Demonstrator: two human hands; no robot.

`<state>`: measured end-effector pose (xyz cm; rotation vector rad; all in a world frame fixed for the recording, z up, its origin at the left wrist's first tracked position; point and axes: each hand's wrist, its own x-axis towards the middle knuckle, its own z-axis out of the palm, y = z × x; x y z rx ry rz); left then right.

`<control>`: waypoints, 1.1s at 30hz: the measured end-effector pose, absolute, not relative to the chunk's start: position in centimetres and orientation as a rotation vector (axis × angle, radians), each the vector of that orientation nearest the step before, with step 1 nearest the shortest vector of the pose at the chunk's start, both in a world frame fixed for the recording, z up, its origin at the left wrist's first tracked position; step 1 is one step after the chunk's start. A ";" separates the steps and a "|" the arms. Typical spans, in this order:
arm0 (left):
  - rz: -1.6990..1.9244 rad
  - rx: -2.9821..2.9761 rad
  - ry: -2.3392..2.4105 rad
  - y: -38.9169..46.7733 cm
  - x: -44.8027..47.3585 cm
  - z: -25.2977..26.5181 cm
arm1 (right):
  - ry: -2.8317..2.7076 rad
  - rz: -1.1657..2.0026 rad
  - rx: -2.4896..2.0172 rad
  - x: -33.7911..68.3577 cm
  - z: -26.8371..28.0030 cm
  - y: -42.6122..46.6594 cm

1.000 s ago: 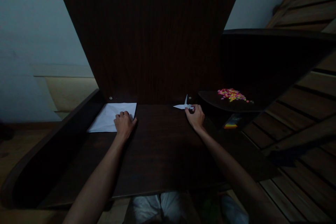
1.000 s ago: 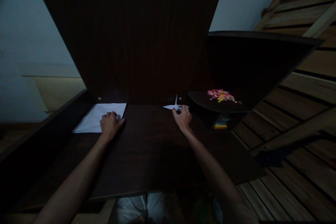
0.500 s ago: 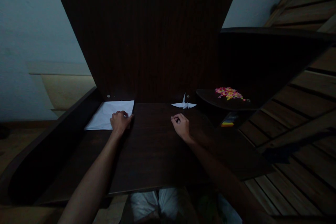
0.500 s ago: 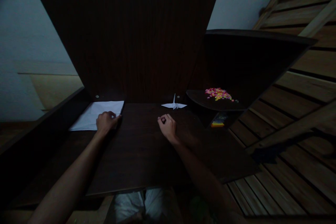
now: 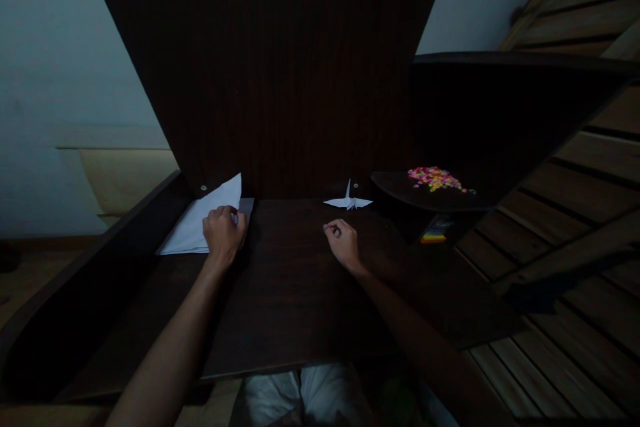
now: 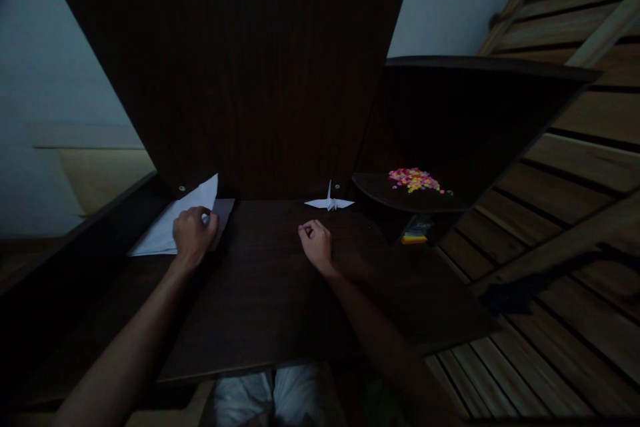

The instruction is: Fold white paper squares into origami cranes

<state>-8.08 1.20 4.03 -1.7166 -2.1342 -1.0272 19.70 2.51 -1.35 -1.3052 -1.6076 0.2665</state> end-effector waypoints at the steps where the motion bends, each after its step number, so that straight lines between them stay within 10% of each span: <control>1: -1.189 -1.753 -2.060 1.1 -7.8 4.3 | -1.591 0.295 -1.289 19.7 -1.2 2.5; 8: -2.676 -1.961 -1.709 0.2 -6.8 6.4 | -1.352 0.896 -1.081 19.3 -1.1 2.9; 14: -3.142 -2.002 -1.838 -0.2 -6.9 6.7 | -1.086 1.353 -0.875 19.0 -0.9 3.0; 33: -2.105 -3.079 -2.360 0.6 -7.5 4.5 | -0.825 1.370 -0.849 21.9 0.6 3.3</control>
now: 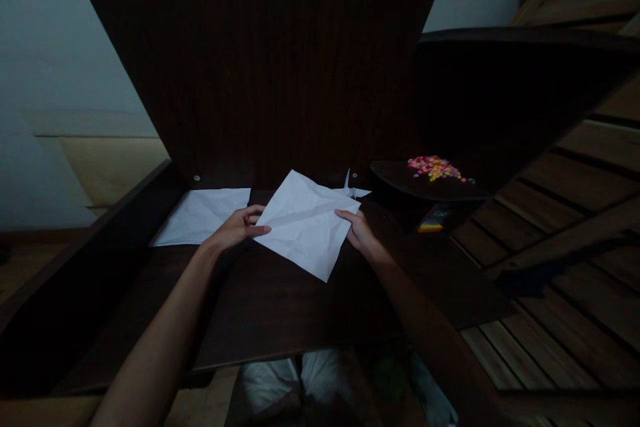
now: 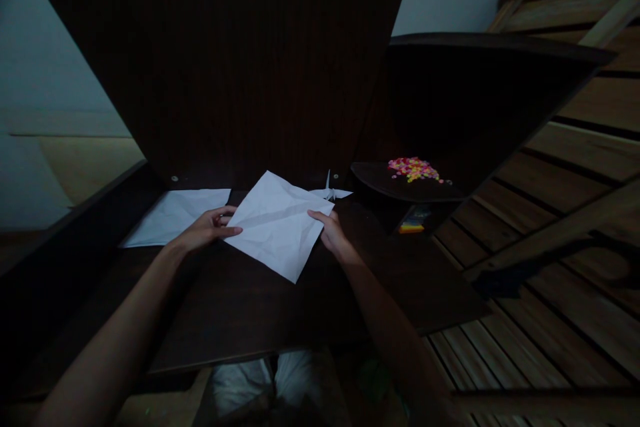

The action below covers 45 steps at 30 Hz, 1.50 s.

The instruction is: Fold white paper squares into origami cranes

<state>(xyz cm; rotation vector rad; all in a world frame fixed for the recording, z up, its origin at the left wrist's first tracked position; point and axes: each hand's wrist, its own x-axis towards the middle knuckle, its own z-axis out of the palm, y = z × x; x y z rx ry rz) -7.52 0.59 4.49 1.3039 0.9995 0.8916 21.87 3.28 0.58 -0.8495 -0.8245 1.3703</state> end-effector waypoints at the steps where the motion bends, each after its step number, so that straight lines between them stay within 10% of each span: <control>1: 0.902 1.305 1.007 0.7 -7.6 4.4 | -0.817 1.378 -0.842 22.0 0.6 3.4; 20: 1.268 1.124 1.051 1.6 -8.3 4.0 | -0.719 1.373 -0.708 23.5 1.0 3.9; 32: 0.498 1.185 0.766 -0.2 -5.6 3.2 | -0.923 1.421 -0.677 22.3 1.3 2.9; 45: 0.422 1.292 0.753 -2.1 -0.6 2.4 | -1.047 1.470 -0.689 21.5 2.0 2.1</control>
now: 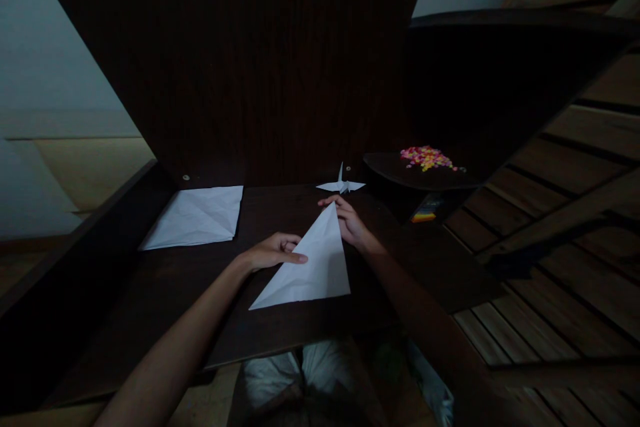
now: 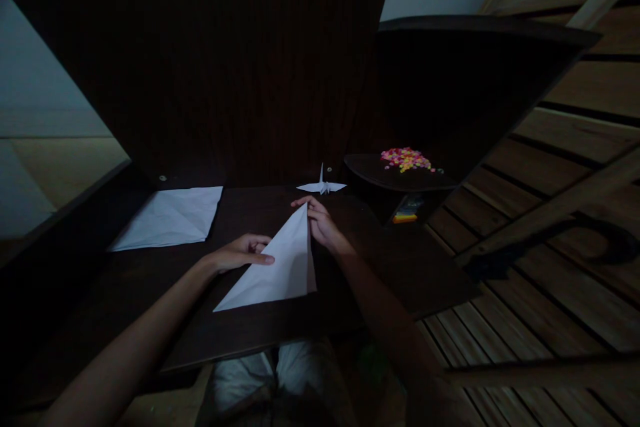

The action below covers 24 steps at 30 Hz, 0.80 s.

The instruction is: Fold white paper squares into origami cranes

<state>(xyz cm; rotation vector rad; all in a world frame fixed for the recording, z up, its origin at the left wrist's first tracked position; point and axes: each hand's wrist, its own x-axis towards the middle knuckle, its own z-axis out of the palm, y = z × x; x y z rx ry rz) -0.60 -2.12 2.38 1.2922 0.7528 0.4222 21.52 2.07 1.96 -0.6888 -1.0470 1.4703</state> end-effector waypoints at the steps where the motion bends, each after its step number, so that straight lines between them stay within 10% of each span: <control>1: 0.433 1.296 0.772 -2.1 -0.6 2.4 | -1.025 1.480 -0.685 21.4 2.1 2.1; 24: 1.219 1.028 1.017 -0.3 -0.7 1.4 | -1.305 1.494 -0.892 20.7 0.6 1.6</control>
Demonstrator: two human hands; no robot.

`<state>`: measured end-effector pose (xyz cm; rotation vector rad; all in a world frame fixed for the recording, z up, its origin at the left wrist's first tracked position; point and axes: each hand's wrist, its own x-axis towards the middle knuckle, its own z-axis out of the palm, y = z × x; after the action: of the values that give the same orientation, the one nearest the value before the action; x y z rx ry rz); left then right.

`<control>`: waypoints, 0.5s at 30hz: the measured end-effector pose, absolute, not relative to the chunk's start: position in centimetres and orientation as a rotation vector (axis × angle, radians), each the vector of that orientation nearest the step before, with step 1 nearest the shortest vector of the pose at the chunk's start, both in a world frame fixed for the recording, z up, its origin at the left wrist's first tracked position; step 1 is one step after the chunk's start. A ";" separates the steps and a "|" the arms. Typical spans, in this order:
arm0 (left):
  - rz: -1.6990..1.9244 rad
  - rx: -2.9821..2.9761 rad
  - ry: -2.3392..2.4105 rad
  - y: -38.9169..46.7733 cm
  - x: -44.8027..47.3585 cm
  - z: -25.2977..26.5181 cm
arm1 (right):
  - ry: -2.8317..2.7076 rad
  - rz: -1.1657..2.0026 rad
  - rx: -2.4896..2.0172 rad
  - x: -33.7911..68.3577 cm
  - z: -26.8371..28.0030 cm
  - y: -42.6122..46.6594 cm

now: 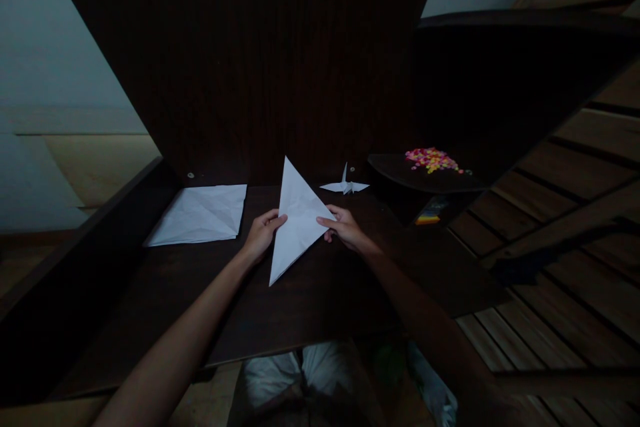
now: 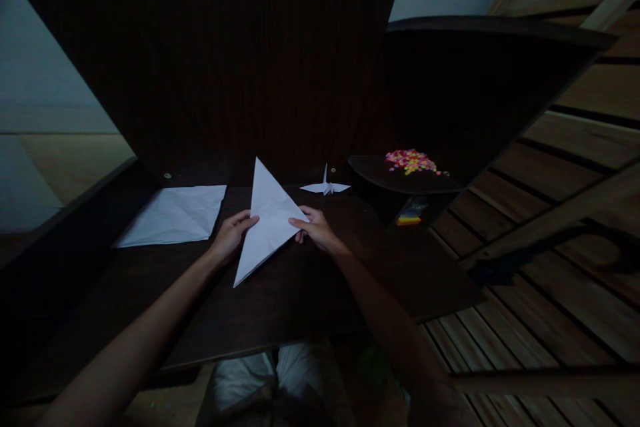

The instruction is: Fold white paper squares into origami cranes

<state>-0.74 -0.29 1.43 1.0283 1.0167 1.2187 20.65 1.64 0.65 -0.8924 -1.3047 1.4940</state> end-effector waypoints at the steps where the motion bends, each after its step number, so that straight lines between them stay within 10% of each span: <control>1: 1.219 1.011 1.010 -0.3 -0.7 1.5 | -1.285 1.481 -0.896 20.7 0.7 1.7; 15: 1.048 0.795 0.869 -0.3 -1.4 2.2 | -1.193 1.433 -0.720 20.8 0.8 1.8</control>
<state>-1.43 -0.27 2.21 0.7951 0.8689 1.0477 20.85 1.76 0.77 -0.7198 -1.1932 1.4331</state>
